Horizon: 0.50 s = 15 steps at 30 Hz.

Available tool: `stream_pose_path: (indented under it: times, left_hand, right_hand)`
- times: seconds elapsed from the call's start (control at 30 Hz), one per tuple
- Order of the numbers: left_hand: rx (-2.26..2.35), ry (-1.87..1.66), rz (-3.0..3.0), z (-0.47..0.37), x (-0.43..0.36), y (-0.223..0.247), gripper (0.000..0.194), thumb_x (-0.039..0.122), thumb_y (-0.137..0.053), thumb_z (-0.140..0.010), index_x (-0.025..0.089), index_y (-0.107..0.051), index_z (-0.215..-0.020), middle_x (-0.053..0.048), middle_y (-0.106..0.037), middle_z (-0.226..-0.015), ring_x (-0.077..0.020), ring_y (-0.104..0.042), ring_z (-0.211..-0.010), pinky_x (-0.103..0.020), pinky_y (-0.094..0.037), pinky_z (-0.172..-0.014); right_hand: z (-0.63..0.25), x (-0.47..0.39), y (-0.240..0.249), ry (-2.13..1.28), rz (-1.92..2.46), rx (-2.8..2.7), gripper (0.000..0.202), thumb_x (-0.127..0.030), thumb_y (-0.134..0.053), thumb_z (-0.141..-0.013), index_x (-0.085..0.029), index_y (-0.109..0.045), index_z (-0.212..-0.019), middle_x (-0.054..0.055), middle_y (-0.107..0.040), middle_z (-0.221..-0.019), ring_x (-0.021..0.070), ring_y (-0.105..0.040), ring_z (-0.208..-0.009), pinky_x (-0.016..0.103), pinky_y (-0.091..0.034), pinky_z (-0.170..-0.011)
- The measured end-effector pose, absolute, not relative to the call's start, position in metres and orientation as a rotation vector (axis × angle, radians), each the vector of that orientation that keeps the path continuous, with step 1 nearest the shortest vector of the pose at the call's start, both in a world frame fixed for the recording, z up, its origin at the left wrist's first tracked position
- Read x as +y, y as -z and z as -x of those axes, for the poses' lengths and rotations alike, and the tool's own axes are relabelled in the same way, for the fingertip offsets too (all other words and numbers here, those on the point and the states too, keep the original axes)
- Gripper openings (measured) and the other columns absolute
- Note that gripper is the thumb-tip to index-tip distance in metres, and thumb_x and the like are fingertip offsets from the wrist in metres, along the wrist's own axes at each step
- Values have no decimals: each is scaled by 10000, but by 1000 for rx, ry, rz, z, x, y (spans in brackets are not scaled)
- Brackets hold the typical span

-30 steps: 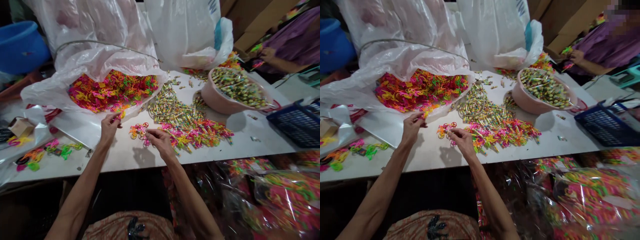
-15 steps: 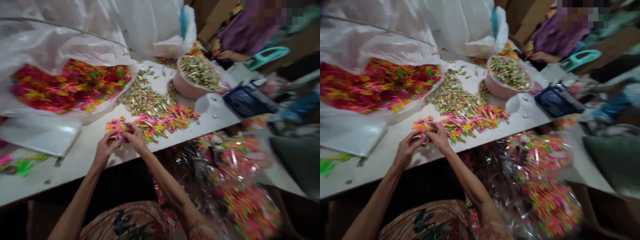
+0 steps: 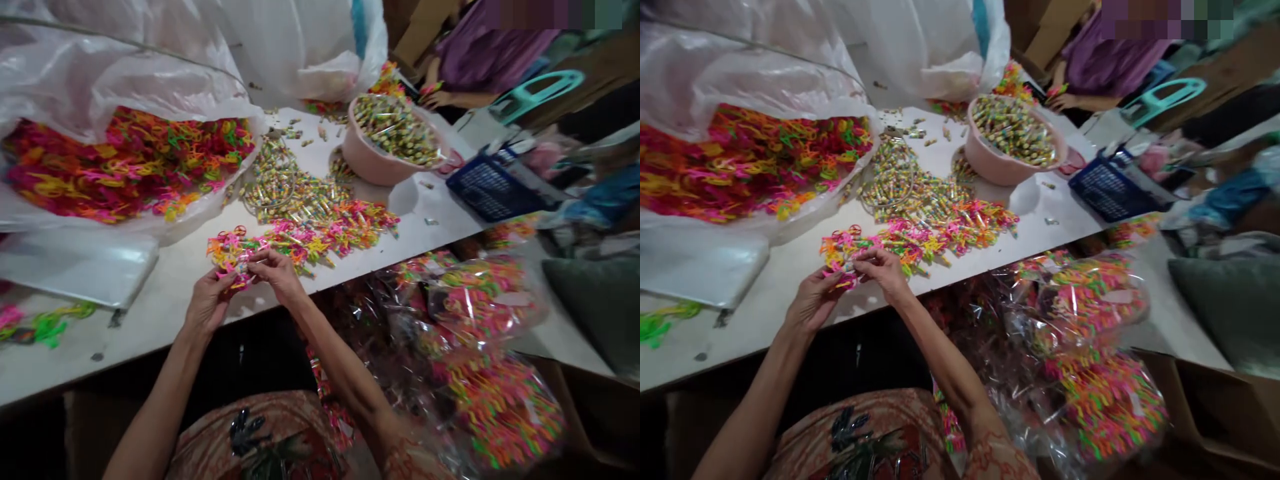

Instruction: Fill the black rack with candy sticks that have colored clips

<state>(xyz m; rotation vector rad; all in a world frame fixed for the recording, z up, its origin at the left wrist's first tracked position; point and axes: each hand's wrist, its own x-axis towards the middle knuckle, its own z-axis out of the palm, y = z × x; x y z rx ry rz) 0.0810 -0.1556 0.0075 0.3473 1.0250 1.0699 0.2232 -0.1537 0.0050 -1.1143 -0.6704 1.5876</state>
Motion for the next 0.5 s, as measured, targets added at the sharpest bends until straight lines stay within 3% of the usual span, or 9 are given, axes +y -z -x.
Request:
stream_pose_path:
  times: [0.27, 0.5]
  left_hand:
    - [955, -961, -464, -72, -160, -11, 412, 210, -897, -471, 155, -739, -847, -39, -746, -768, -128, -666, -642, -246, -564, -642]
    - [944, -943, -481, -70, -158, -13, 410, 238, -913, -453, 164, -741, -818, -23, -735, -736, -118, -652, -605, -227, -557, -588]
  right_hand:
    - [-226, -153, -7, -1621, 1116, -730, 328, -404, -840, -566, -172, -650, -699, -38, -649, -570, 68, -544, -466, 201, -439, -486]
    - [-231, -155, -6, -1686, 1105, -692, 359, -390, -889, -476, -170, -679, -666, -34, -656, -564, 87, -591, -488, 218, -485, -511]
